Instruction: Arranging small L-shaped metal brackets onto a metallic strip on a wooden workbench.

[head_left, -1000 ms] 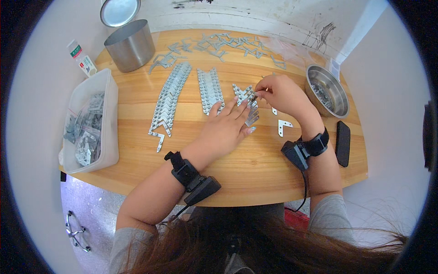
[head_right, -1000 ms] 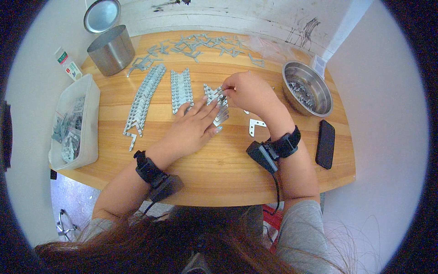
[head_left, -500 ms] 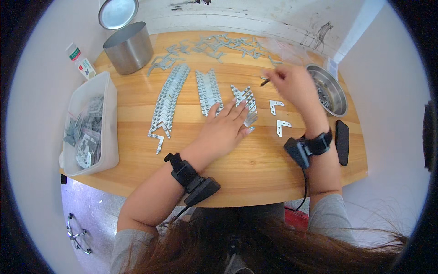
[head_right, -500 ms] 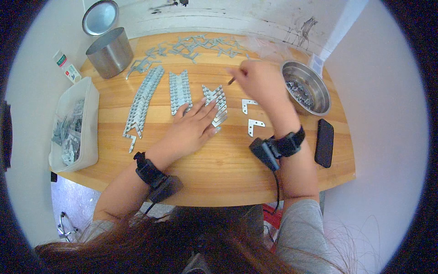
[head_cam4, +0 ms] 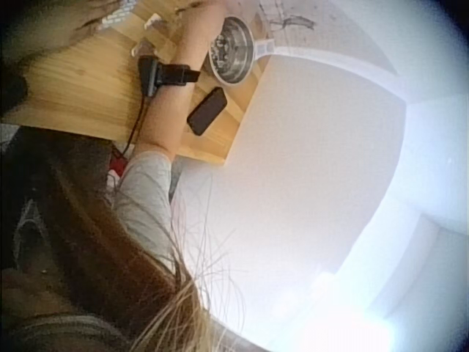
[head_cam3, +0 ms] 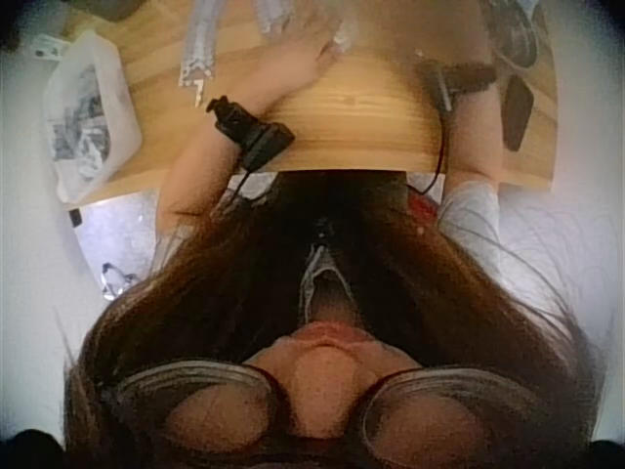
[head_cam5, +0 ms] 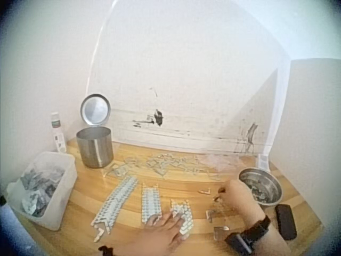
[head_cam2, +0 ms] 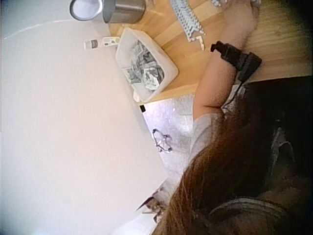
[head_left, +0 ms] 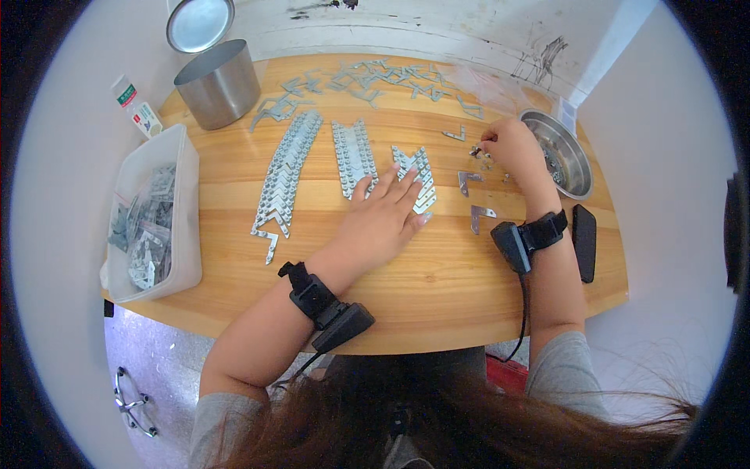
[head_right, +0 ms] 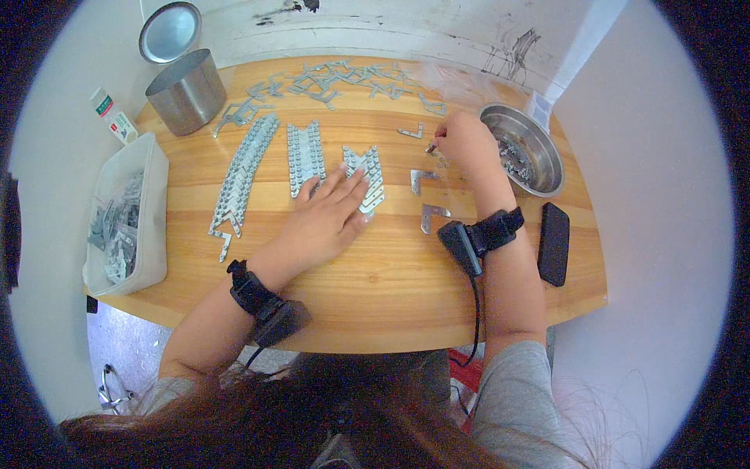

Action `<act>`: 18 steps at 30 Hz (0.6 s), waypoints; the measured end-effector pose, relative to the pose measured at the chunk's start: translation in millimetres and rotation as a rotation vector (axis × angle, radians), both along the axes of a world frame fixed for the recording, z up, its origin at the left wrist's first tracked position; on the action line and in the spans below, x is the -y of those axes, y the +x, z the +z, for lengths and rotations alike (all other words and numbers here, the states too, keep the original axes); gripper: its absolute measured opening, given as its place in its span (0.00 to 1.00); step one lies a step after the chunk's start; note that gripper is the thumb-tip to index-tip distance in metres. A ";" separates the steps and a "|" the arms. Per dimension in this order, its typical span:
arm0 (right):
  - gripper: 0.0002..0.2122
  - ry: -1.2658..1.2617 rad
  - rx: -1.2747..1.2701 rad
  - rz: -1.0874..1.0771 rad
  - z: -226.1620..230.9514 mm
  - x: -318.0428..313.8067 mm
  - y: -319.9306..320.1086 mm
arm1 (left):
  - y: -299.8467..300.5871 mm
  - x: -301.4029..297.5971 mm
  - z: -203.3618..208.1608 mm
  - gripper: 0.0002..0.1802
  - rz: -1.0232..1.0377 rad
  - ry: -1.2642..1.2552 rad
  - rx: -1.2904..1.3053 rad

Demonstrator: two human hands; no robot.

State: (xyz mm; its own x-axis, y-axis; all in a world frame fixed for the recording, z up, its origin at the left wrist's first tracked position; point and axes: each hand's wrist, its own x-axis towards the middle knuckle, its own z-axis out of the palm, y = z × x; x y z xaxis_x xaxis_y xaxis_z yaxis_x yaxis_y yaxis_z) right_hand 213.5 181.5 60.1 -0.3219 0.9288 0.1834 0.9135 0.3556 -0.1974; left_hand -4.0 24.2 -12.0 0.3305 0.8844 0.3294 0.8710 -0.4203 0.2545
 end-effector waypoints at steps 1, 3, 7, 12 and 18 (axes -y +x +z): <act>0.08 -0.001 -0.001 0.002 1.2 1.7 -1.5 | 0.4 0.4 3.9 0.29 0.010 -0.037 0.046; 0.08 0.049 0.014 0.009 4.5 6.6 -2.7 | 0.9 -1.1 6.4 0.28 0.022 -0.074 0.092; 0.08 -0.005 -0.104 0.043 22.7 23.1 -13.6 | -0.2 -6.2 7.2 0.25 0.061 0.046 0.328; 0.07 -0.254 -0.407 0.163 43.5 49.2 -28.4 | -1.1 -8.1 9.9 0.21 0.096 0.082 0.490; 0.07 -0.174 -0.322 0.181 45.4 54.0 -32.7 | -4.2 -8.4 6.4 0.18 0.071 0.152 0.535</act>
